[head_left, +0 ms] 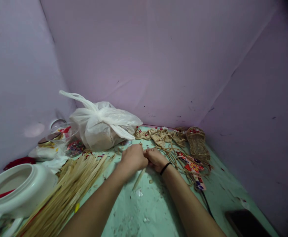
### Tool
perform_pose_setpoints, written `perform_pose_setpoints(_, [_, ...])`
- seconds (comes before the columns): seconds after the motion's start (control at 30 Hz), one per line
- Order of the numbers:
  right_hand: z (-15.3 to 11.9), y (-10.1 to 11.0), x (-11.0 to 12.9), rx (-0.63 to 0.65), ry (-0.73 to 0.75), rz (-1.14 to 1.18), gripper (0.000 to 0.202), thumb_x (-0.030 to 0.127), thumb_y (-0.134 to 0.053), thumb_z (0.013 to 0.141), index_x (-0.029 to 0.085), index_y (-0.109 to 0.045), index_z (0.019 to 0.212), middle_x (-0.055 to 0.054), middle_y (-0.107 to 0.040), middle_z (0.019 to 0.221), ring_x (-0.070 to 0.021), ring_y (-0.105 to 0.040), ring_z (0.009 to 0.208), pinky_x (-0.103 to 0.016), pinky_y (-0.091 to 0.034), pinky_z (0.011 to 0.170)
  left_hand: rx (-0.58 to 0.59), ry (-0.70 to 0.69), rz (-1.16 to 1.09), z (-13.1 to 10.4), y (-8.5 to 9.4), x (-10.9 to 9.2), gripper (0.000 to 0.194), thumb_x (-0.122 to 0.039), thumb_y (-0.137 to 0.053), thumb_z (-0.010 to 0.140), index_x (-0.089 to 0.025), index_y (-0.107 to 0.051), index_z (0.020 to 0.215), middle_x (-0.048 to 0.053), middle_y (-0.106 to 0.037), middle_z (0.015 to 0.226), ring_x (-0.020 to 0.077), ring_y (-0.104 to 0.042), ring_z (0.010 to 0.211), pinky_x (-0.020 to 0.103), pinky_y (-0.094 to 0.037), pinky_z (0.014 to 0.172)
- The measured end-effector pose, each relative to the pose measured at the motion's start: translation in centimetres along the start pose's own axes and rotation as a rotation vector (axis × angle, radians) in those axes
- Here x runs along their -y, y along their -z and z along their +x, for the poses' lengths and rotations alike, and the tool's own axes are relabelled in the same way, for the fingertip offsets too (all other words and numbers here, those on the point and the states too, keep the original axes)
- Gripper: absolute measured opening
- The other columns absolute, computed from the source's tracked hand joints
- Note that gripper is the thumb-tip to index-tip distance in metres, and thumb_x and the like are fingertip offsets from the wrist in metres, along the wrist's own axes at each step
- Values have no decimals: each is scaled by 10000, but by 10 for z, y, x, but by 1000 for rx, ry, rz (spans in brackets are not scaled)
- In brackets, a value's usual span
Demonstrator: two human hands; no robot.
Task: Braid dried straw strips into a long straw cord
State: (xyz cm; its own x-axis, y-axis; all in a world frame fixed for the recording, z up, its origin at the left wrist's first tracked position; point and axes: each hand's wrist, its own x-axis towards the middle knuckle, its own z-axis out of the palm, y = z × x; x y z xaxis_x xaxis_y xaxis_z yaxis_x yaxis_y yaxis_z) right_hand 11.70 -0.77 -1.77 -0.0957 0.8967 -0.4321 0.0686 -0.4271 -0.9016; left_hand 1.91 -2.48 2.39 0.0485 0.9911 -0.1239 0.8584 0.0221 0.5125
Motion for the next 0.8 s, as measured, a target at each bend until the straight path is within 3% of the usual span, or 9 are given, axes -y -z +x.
perform_pose_setpoints(0.1, [0, 1, -1, 24, -19, 48, 165, 56, -418, 524, 162, -342, 422, 73, -307, 305, -28, -249, 278, -160, -140, 311, -30, -68, 28, -9, -7, -6, 101, -158, -611, 525, -146, -588, 623, 99, -582, 622, 207, -571, 717, 218, -372, 577])
perform_pose_setpoints(0.2, [-2, 2, 1, 35, -27, 53, 154, 39, -422, 522, 158, -361, 448, 79, -305, 315, -26, -242, 286, -161, -134, 317, 74, -84, 22, -4, 0, 1, 67, -195, -599, 549, -140, -586, 586, 94, -576, 567, 202, -575, 649, 225, -379, 546])
perform_pose_setpoints(0.27, [-3, 3, 3, 55, -38, 51, 145, 44, -440, 552, 150, -390, 467, 75, -324, 334, -25, -242, 293, -166, -128, 319, 150, -25, -19, 4, 10, 9, 138, -251, -556, 602, -136, -568, 527, 72, -543, 474, 175, -551, 528, 224, -368, 488])
perform_pose_setpoints(0.37, [-3, 5, 4, 99, -48, 55, 161, 87, -462, 625, 138, -418, 479, 64, -347, 359, -21, -222, 298, -176, -103, 322, 141, 118, -181, 15, 19, 17, 218, -251, -468, 670, -125, -539, 507, 35, -486, 384, 125, -455, 350, 223, -332, 400])
perform_pose_setpoints(0.5, [0, 8, 1, 157, -21, 47, 197, 114, -467, 659, 139, -416, 471, 64, -333, 337, -21, -180, 297, -188, -80, 330, 313, 246, -495, 17, 7, 14, 191, -133, -433, 671, -104, -512, 499, -7, -417, 321, 76, -337, 258, 198, -267, 330])
perform_pose_setpoints(0.63, [3, 12, -2, 200, 29, 17, 123, 111, -455, 637, 142, -444, 518, 59, -370, 366, -29, -208, 312, -189, -95, 338, 455, 350, -820, 20, -6, 14, 189, -29, -387, 667, -89, -505, 531, 10, -494, 412, 54, -404, 316, 167, -301, 347])
perform_pose_setpoints(0.7, [4, 14, -3, 214, 73, -64, 92, 107, -451, 621, 143, -458, 537, 66, -358, 376, -34, -223, 325, -184, -123, 344, 491, 396, -838, 22, -8, 17, 185, -40, -400, 669, -93, -498, 521, 4, -485, 405, 53, -407, 316, 166, -312, 348])
perform_pose_setpoints(0.8, [5, 14, -3, 172, 194, -331, 68, 100, -471, 597, 138, -489, 544, 59, -381, 401, -42, -274, 365, -180, -192, 373, 392, 414, -688, 24, -9, 19, 180, -86, -463, 630, -117, -456, 453, -22, -400, 318, 58, -340, 266, 177, -256, 310])
